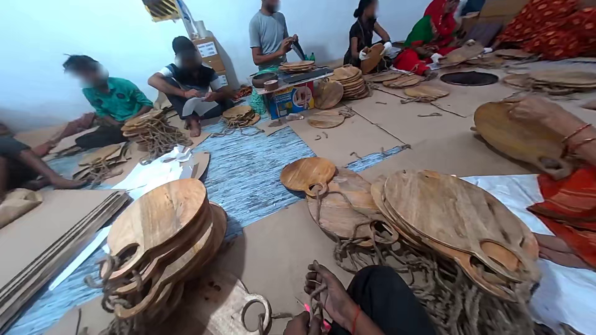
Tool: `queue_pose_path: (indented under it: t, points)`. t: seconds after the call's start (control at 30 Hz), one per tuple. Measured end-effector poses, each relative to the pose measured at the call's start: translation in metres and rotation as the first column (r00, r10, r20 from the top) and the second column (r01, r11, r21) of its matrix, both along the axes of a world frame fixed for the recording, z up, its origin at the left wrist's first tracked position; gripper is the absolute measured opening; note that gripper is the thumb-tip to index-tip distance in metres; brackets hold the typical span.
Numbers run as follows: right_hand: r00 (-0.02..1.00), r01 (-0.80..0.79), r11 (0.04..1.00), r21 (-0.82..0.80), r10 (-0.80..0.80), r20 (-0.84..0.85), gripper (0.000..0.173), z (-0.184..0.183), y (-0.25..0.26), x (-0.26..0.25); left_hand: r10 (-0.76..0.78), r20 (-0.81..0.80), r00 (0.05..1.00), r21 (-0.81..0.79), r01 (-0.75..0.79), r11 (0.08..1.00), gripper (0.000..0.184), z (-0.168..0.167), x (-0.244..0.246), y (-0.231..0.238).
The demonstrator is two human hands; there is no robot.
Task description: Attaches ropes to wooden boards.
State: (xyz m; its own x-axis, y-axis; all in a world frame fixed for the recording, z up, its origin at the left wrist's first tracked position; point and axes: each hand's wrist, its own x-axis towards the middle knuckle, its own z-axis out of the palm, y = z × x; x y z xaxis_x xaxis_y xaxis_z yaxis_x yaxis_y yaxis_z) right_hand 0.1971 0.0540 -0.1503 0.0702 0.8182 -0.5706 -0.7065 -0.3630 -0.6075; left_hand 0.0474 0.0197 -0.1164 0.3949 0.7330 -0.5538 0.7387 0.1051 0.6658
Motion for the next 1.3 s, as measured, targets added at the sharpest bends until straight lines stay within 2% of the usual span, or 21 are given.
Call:
queue_pose_path:
  t: [0.07,0.17,0.27,0.37,0.47,0.53,0.6,0.7,0.77,0.83,0.9,0.97,1.03,1.17,1.23,1.3]
  points:
    - [0.994,0.055,0.998,-0.034,-0.058,-0.096,0.036,-0.002,0.001,0.000,0.050,-0.001,0.999,0.001,-0.050,0.999,0.049,-0.001,-0.004,0.003]
    - [0.995,-0.037,0.999,-0.035,0.033,-0.089,0.045,0.001,0.000,0.001,0.072,-0.036,0.997,-0.020,-0.073,0.997,0.050,0.000,-0.007,0.007]
    - [0.992,-0.105,0.994,0.027,0.106,-0.066,0.043,-0.001,-0.002,0.000,0.020,-0.111,0.994,-0.049,-0.025,0.998,0.052,-0.003,-0.006,0.008]
    - [0.976,-0.208,0.959,0.194,0.192,0.101,0.042,0.005,-0.005,0.002,-0.058,-0.166,0.984,-0.101,0.042,0.994,0.054,-0.002,-0.004,0.006]
    - [0.893,-0.399,0.877,0.267,0.305,0.331,0.040,0.002,-0.007,0.003,-0.076,-0.190,0.979,-0.108,0.056,0.993,0.056,-0.001,-0.002,0.005]
    - [0.869,-0.454,0.851,0.264,0.359,0.340,0.035,0.001,-0.009,0.002,-0.068,-0.193,0.979,-0.111,0.047,0.993,0.055,-0.001,-0.002,0.006]
    - [0.886,-0.440,0.863,0.247,0.372,0.278,0.034,0.001,-0.010,-0.001,-0.061,-0.181,0.982,-0.111,0.042,0.993,0.055,-0.001,-0.002,0.006]
    - [0.927,-0.367,0.911,0.191,0.340,0.159,0.034,0.004,-0.012,-0.006,-0.086,-0.113,0.990,-0.103,0.074,0.992,0.055,-0.005,-0.002,0.004]
    - [0.952,-0.279,0.947,0.159,0.251,0.174,0.038,0.004,-0.012,-0.010,-0.090,-0.076,0.993,-0.089,0.083,0.993,0.054,-0.006,0.002,0.002]
    - [0.931,-0.208,0.966,0.152,0.149,0.332,0.041,-0.001,-0.010,-0.013,-0.078,-0.049,0.996,-0.093,0.073,0.993,0.054,-0.001,0.008,-0.001]
    - [0.853,-0.159,0.970,0.185,0.041,0.520,0.042,-0.011,-0.006,-0.015,-0.025,0.003,1.000,-0.111,0.025,0.993,0.053,0.004,0.014,-0.004]
    - [0.778,-0.151,0.966,0.211,-0.015,0.628,0.042,-0.019,0.001,-0.017,0.036,0.043,0.998,-0.133,-0.030,0.991,0.052,0.005,0.017,-0.004]
    - [0.776,-0.183,0.963,0.199,0.017,0.630,0.042,-0.021,0.006,-0.016,0.107,0.106,0.989,-0.159,-0.090,0.983,0.052,0.002,0.017,-0.005]
    - [0.865,-0.333,0.919,0.210,0.209,0.456,0.041,-0.012,0.008,-0.009,0.315,0.307,0.898,-0.250,-0.243,0.937,0.047,0.011,0.014,-0.019]
    - [0.872,-0.347,0.889,0.300,0.187,0.453,0.040,-0.006,0.001,-0.009,0.336,0.358,0.871,-0.243,-0.261,0.934,0.041,0.012,0.006,-0.019]
    - [0.869,-0.284,0.886,0.366,0.076,0.489,0.042,-0.006,-0.004,-0.006,0.360,0.395,0.845,-0.256,-0.275,0.927,0.030,0.010,-0.002,-0.011]
